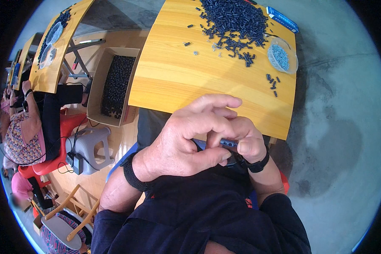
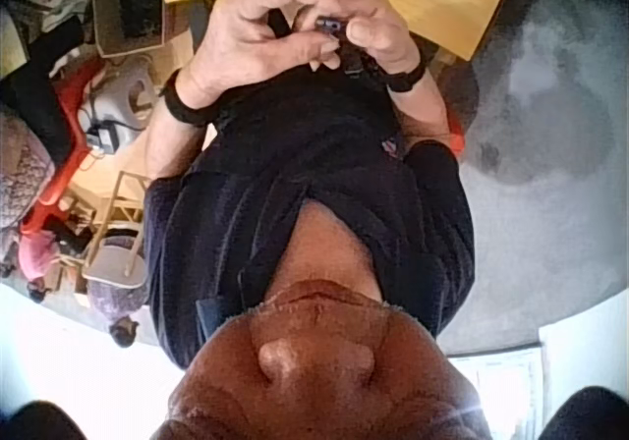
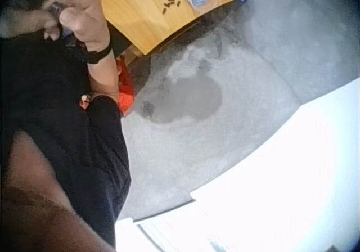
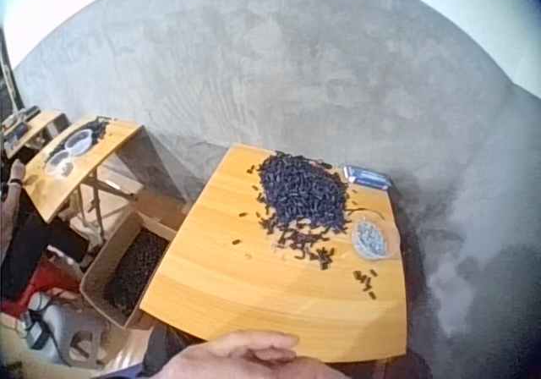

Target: Assembling small plastic and rubber components by hand at a workstation.

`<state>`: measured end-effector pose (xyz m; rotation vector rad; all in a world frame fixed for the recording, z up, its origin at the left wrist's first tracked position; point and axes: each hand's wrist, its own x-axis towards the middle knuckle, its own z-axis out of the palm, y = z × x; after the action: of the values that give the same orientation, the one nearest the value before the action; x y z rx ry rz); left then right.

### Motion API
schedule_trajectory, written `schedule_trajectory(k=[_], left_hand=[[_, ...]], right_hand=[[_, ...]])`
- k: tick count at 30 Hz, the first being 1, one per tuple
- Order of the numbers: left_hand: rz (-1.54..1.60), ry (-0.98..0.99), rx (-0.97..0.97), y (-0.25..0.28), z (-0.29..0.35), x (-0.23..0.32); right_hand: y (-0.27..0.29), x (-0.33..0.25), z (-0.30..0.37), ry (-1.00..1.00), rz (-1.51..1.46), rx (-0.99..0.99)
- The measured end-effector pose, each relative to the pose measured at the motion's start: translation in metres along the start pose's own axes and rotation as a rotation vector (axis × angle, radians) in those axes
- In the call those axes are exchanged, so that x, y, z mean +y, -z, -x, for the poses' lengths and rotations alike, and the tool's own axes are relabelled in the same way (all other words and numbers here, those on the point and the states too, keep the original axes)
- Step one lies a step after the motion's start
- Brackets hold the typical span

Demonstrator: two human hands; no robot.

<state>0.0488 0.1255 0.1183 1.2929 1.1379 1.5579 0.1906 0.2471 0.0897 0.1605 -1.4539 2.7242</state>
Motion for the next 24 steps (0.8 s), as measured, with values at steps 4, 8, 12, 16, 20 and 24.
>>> schedule_trajectory(k=[4,8,12,16,20,24], left_hand=[[0.047,0.015,-0.001,0.002,0.002,-0.002],[-0.074,0.05,-0.069,0.004,0.001,0.004],[-0.098,0.02,-0.051,0.004,0.0,0.006],[-0.102,0.074,-0.051,0.005,0.001,0.006],[-0.185,-0.005,-0.035,0.009,0.001,0.002],[0.066,0.193,0.073,0.003,0.001,0.011]], right_hand=[[-0.002,-0.004,-0.002,-0.002,0.055,0.005],[0.002,0.0,-0.001,0.033,0.056,-0.01],[0.003,-0.003,0.003,-0.02,0.082,0.037],[-0.001,-0.003,0.0,-0.039,0.071,0.082],[-0.001,-0.005,-0.001,-0.073,0.055,0.107],[-0.001,-0.008,-0.002,-0.068,0.058,0.134]])
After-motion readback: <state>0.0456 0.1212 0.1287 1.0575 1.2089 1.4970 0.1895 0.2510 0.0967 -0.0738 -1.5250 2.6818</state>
